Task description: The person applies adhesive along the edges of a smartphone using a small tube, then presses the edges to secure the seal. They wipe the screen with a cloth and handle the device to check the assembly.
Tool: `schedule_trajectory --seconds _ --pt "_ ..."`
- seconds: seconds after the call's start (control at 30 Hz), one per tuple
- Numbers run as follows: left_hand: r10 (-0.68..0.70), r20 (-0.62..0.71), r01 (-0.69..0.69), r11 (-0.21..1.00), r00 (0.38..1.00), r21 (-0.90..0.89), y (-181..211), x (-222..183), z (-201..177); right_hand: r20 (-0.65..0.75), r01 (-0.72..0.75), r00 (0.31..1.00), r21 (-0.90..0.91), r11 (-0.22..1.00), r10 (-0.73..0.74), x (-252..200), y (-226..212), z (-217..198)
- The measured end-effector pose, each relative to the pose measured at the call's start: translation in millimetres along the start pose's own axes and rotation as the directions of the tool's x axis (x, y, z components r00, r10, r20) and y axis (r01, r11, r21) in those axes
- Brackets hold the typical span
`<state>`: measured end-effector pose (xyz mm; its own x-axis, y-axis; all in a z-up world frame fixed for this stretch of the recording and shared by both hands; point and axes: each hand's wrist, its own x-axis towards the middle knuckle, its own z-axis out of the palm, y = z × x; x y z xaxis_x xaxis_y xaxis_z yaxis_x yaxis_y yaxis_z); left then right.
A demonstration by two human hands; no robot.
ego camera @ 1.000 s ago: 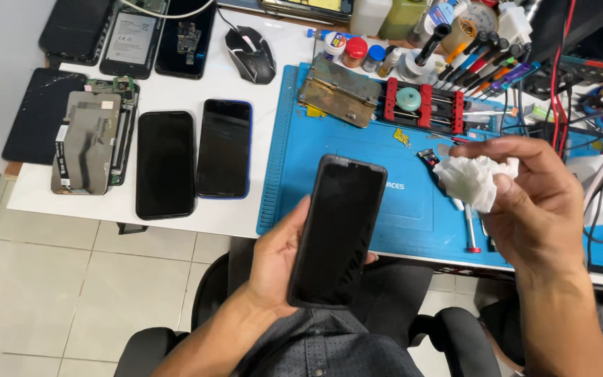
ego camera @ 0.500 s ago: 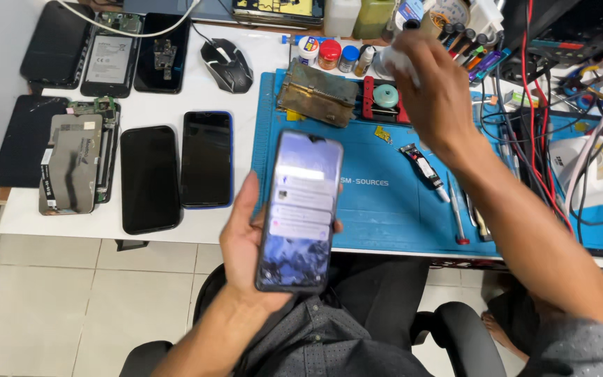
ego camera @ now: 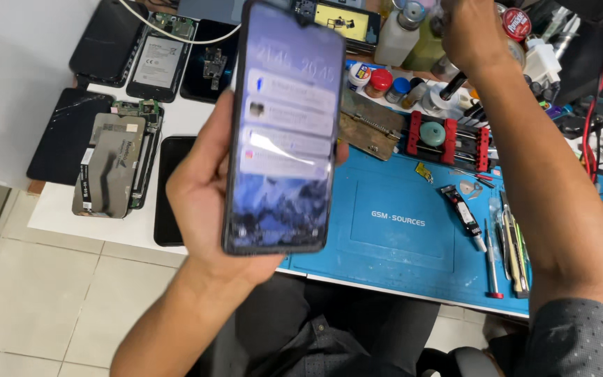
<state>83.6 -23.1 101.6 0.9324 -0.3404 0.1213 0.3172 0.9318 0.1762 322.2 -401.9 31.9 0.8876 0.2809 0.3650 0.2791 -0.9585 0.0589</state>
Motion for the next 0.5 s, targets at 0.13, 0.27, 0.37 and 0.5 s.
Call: schedule_trajectory --seconds 0.13,0.27,0.37,0.5 --pt "-0.039 0.018 0.040 0.997 0.999 -0.064 9.9 17.9 6.2 -0.119 0.071 0.991 0.095 0.993 -0.060 -1.1 2.9 -0.1" --pt "-0.081 -0.581 0.107 0.994 0.810 0.011 -1.0 15.2 57.9 0.055 -0.165 0.986 0.155 0.974 0.159 -3.8 6.3 -3.2" --pt "-0.010 -0.008 0.009 0.995 1.000 -0.101 -18.5 -16.0 -10.8 0.151 -0.224 0.968 0.156 0.962 0.201 -5.9 6.8 -4.4" --pt "-0.005 -0.083 -0.003 0.996 0.997 -0.094 -30.6 -34.6 -20.7 -0.074 -0.008 0.997 0.084 0.996 0.014 -4.9 7.7 6.3"
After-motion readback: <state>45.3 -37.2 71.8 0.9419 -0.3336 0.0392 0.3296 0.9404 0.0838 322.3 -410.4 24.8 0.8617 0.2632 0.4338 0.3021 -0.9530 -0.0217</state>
